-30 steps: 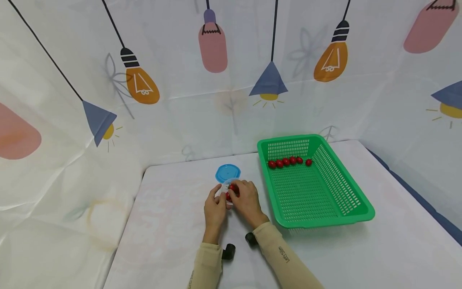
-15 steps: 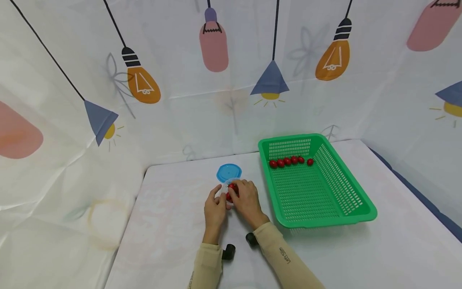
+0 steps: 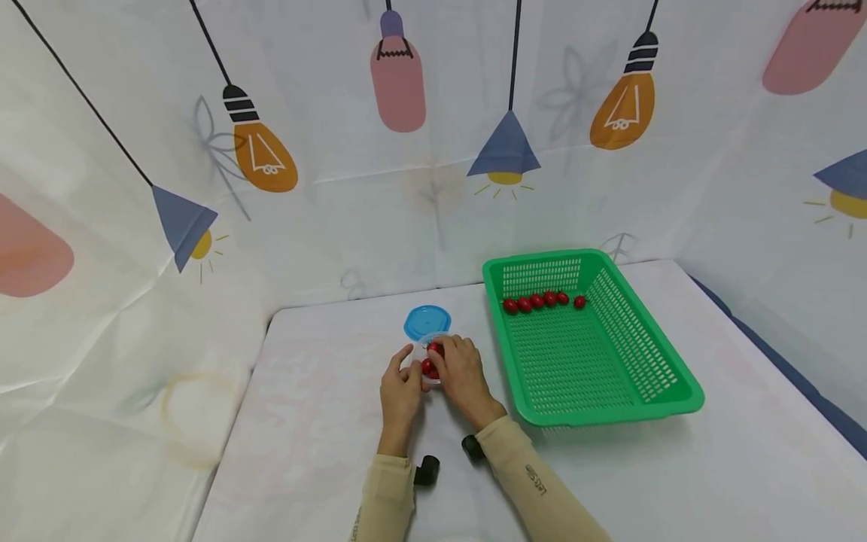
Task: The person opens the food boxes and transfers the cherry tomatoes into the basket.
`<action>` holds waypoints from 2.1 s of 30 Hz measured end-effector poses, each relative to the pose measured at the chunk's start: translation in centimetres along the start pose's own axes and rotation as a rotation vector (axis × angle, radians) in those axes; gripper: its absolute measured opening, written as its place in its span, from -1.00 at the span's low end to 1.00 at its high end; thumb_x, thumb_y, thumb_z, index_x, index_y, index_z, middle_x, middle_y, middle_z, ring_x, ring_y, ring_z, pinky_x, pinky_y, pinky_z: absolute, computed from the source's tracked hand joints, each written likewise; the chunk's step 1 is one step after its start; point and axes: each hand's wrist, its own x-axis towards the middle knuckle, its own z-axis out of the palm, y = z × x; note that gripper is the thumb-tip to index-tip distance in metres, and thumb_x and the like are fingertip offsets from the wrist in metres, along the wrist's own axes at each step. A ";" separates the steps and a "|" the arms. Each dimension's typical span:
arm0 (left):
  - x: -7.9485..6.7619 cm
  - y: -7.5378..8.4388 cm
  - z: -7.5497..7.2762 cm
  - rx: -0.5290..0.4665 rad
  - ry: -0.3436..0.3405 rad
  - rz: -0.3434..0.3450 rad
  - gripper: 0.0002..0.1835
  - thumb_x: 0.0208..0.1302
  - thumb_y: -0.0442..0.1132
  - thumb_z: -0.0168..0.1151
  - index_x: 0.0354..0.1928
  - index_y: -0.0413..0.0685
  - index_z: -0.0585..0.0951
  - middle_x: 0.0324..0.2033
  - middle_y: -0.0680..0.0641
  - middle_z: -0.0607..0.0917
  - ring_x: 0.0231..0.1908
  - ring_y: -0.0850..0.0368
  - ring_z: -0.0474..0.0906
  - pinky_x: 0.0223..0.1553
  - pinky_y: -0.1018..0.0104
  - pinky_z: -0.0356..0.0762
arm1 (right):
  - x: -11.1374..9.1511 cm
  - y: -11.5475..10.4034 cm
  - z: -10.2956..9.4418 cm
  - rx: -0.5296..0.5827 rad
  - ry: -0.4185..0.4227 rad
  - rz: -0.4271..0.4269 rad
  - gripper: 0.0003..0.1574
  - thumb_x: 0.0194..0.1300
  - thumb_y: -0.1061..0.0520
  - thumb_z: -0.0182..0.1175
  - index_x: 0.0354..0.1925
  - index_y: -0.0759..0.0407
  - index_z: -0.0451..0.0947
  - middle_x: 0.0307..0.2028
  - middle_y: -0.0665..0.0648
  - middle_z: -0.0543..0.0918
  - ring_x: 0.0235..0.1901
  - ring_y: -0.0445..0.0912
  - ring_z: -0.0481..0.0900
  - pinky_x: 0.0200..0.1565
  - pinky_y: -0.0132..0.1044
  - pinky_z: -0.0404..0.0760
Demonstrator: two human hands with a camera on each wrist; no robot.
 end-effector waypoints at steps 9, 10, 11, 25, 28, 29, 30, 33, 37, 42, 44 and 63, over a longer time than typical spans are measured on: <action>0.0 0.0 0.0 -0.001 0.017 -0.031 -0.59 0.48 -0.23 0.14 0.31 -0.08 0.54 -0.67 -0.03 0.63 -0.57 -0.05 0.61 -0.47 0.31 0.41 | -0.1 0.1 0.0 0.013 -0.041 -0.004 -0.69 0.40 0.08 0.30 0.00 0.23 0.59 -0.17 0.23 0.72 -0.28 0.11 0.52 -0.20 -0.04 0.49; -0.1 0.1 0.0 -0.003 0.019 -0.035 -0.59 0.48 -0.23 0.14 0.31 -0.07 0.54 -0.67 -0.04 0.63 -0.56 -0.07 0.62 -0.46 0.31 0.41 | -0.1 0.1 0.0 0.024 -0.038 -0.010 -0.69 0.39 0.08 0.31 0.01 0.22 0.60 -0.18 0.22 0.72 -0.28 0.11 0.53 -0.19 -0.04 0.50; 0.0 0.1 0.0 -0.005 0.021 -0.041 -0.59 0.48 -0.23 0.14 0.32 -0.06 0.54 -0.66 -0.04 0.63 -0.56 -0.08 0.62 -0.47 0.31 0.42 | -0.1 0.2 0.0 0.033 -0.031 -0.020 -0.69 0.38 0.08 0.32 0.01 0.21 0.61 -0.19 0.21 0.72 -0.28 0.10 0.54 -0.19 -0.04 0.51; 0.1 0.0 0.2 -0.011 0.005 -0.009 -0.58 0.47 -0.22 0.14 0.31 -0.06 0.55 -0.68 -0.02 0.62 -0.58 -0.03 0.64 -0.51 0.33 0.40 | 0.1 0.2 -1.2 0.151 -0.011 -0.079 -0.70 0.31 0.11 0.39 -0.01 0.14 0.68 -0.27 0.11 0.70 -0.26 0.00 0.63 -0.17 -0.10 0.60; 0.0 0.3 0.2 -0.003 0.003 0.000 -0.58 0.47 -0.20 0.13 0.31 -0.06 0.55 -0.69 -0.01 0.63 -0.58 -0.01 0.62 -0.50 0.33 0.39 | 0.2 -0.1 -1.7 0.172 -0.041 -0.053 -0.70 0.35 0.09 0.36 0.03 0.13 0.67 -0.27 0.10 0.69 -0.27 -0.05 0.62 -0.18 -0.16 0.62; 0.0 0.3 0.2 -0.001 0.001 0.004 -0.58 0.47 -0.20 0.13 0.31 -0.06 0.55 -0.69 -0.01 0.63 -0.59 0.01 0.62 -0.49 0.33 0.39 | 0.2 -0.2 -1.9 0.180 -0.050 -0.041 -0.69 0.36 0.09 0.35 0.04 0.13 0.67 -0.27 0.10 0.68 -0.29 -0.07 0.61 -0.20 -0.18 0.62; 0.0 0.5 0.2 -0.002 0.000 0.008 -0.58 0.47 -0.21 0.13 0.31 -0.07 0.55 -0.69 -0.01 0.63 -0.59 0.03 0.61 -0.49 0.32 0.40 | 0.2 -0.3 -2.1 0.187 -0.058 -0.030 -0.69 0.37 0.08 0.35 0.05 0.13 0.67 -0.26 0.10 0.68 -0.30 -0.08 0.61 -0.21 -0.20 0.62; -0.1 0.5 0.2 0.008 0.002 0.015 -0.59 0.47 -0.21 0.12 0.31 -0.11 0.55 -0.69 -0.03 0.63 -0.61 0.09 0.58 -0.47 0.31 0.41 | 0.0 -0.8 -2.6 0.196 -0.069 -0.004 -0.67 0.36 0.05 0.35 0.05 0.12 0.66 -0.26 0.08 0.67 -0.34 -0.14 0.59 -0.25 -0.27 0.62; -0.1 0.2 0.2 0.014 0.004 0.028 -0.59 0.47 -0.22 0.15 0.30 -0.14 0.55 -0.67 -0.09 0.64 -0.61 0.08 0.58 -0.46 0.31 0.46 | -0.3 -1.5 -3.2 0.227 -0.066 0.010 -0.63 0.32 0.04 0.39 0.04 0.14 0.67 -0.25 0.05 0.69 -0.37 -0.16 0.60 -0.29 -0.34 0.60; 0.0 0.0 0.1 0.028 0.012 0.026 -0.60 0.46 -0.24 0.19 0.28 -0.13 0.57 -0.68 -0.10 0.63 -0.64 0.09 0.54 -0.50 0.33 0.43 | -0.7 -2.4 -3.5 0.232 -0.021 -0.030 -0.64 0.28 0.03 0.43 -0.01 0.15 0.67 -0.20 0.04 0.71 -0.32 -0.12 0.59 -0.27 -0.32 0.60; 0.1 -0.1 0.1 0.044 0.018 0.019 -0.60 0.44 -0.27 0.18 0.27 -0.12 0.59 -0.71 -0.07 0.60 -0.67 0.13 0.48 -0.55 0.35 0.37 | -0.8 -2.7 -3.7 0.234 -0.005 -0.051 -0.66 0.27 0.04 0.44 -0.03 0.14 0.68 -0.18 0.03 0.71 -0.32 -0.16 0.58 -0.27 -0.34 0.60; 0.2 -0.2 0.5 0.063 0.027 0.008 -0.60 0.46 -0.18 0.16 0.28 -0.04 0.58 -0.71 -0.01 0.60 -0.65 0.14 0.40 -0.51 0.30 0.33 | 1.3 -3.9 -9.7 0.399 0.088 -0.045 -0.68 0.21 -0.08 0.48 -0.12 0.00 0.68 -0.40 -0.18 0.65 -0.48 -0.29 0.49 -0.59 -0.36 0.40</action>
